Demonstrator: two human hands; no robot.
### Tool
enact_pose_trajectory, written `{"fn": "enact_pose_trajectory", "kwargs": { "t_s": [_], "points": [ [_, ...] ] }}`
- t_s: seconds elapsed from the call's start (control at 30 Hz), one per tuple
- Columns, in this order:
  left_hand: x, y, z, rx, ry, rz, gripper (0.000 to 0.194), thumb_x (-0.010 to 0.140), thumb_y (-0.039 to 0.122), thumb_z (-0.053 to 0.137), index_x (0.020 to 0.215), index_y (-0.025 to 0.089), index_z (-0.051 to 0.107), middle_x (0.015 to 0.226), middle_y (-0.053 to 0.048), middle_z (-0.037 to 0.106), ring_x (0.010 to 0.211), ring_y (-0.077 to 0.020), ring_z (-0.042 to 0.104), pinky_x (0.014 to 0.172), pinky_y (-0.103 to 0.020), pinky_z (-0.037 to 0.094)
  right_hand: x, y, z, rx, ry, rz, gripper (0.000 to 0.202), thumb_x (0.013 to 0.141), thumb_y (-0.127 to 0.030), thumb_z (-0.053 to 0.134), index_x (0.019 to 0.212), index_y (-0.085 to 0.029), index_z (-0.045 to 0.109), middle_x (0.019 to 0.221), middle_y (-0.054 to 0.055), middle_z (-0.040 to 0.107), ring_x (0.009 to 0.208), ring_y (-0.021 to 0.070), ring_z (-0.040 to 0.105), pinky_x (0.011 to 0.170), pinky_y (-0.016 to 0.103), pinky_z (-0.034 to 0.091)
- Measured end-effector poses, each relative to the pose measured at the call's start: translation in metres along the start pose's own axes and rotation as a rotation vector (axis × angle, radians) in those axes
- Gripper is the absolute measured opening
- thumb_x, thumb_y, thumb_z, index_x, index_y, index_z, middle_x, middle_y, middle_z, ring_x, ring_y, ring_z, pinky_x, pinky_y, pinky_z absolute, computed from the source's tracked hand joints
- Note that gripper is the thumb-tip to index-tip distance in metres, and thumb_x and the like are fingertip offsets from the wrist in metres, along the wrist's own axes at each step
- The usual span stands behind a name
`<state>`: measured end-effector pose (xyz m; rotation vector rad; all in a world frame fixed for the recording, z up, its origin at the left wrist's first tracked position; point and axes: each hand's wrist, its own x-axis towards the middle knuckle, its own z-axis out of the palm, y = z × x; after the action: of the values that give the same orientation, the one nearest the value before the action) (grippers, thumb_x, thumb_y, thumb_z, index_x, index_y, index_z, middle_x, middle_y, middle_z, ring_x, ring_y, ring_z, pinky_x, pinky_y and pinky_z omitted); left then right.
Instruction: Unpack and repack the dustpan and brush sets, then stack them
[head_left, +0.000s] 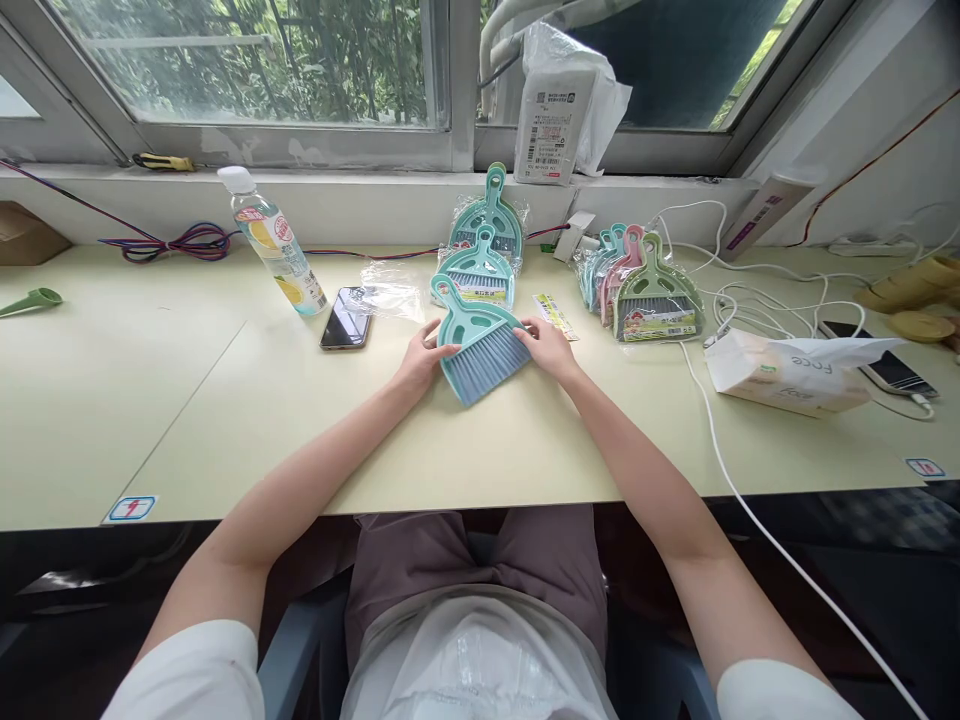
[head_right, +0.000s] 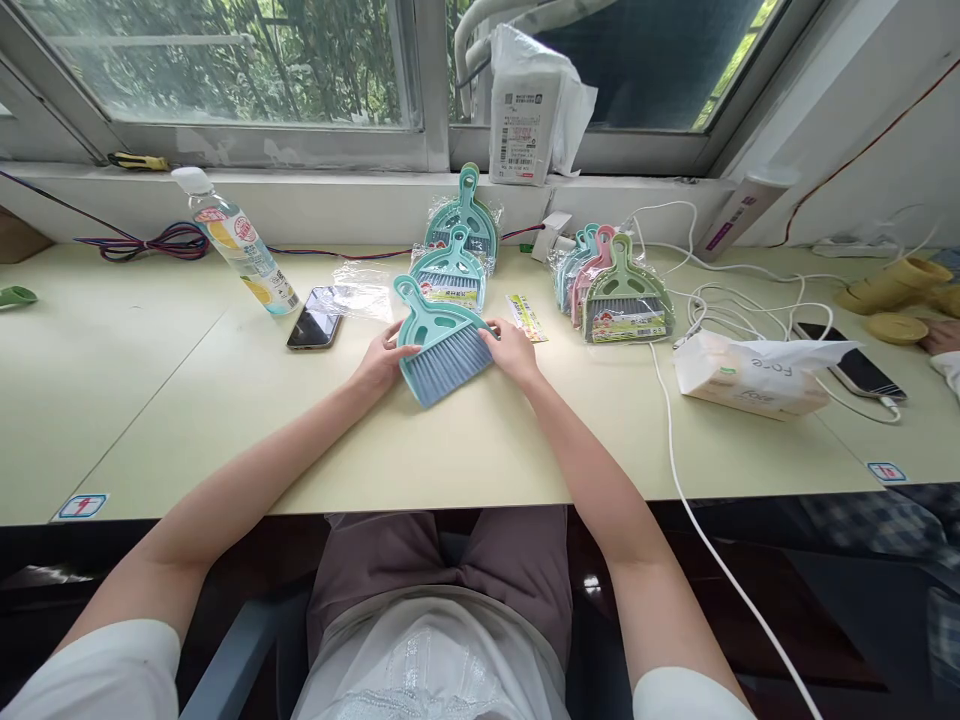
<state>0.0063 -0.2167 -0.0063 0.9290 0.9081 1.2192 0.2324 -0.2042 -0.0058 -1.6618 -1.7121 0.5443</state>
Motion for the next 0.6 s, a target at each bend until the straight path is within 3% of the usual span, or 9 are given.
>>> {"fn": "enact_pose_trajectory", "kwargs": {
  "t_s": [0.17,0.33,0.5,0.6],
  "points": [
    [0.006,0.001,-0.009,-0.031,0.014,0.018,0.045,0.053,0.018,0.077,0.096,0.013,0.066,0.085,-0.004,0.069,0.083,-0.0192,0.065,0.082,-0.032,0.05,0.002,0.004,0.015,0.345,-0.036,0.03,0.027,0.082,-0.033,0.053,0.101,-0.02,0.066,0.083,0.003,0.07,0.078,0.0182,0.063,0.074,0.031,0.048],
    [0.004,0.001,-0.006,-0.043,0.019,-0.059,0.031,0.058,0.021,0.077,0.085,0.011,0.067,0.079,-0.004,0.069,0.072,-0.0161,0.064,0.074,-0.03,0.052,0.0,-0.001,0.019,0.586,0.019,0.092,0.037,0.077,-0.04,0.056,0.104,-0.017,0.065,0.088,0.004,0.069,0.08,0.0177,0.062,0.073,0.029,0.048],
    [0.001,0.005,-0.006,0.036,-0.125,-0.186,0.028,0.065,0.024,0.075,0.088,0.011,0.066,0.085,-0.007,0.069,0.071,-0.0153,0.064,0.067,-0.027,0.052,0.005,0.004,0.014,0.565,0.109,0.096,0.043,0.078,-0.046,0.054,0.106,-0.015,0.064,0.099,0.008,0.068,0.089,0.0198,0.061,0.08,0.031,0.047],
    [0.001,0.006,-0.008,0.056,-0.159,-0.219,0.032,0.064,0.019,0.075,0.093,0.011,0.064,0.089,-0.007,0.069,0.072,-0.0153,0.065,0.067,-0.027,0.053,0.009,0.008,0.005,0.362,0.114,0.036,0.047,0.087,-0.053,0.039,0.105,-0.018,0.066,0.104,0.008,0.068,0.098,0.0223,0.06,0.087,0.036,0.046]
  ]
}}
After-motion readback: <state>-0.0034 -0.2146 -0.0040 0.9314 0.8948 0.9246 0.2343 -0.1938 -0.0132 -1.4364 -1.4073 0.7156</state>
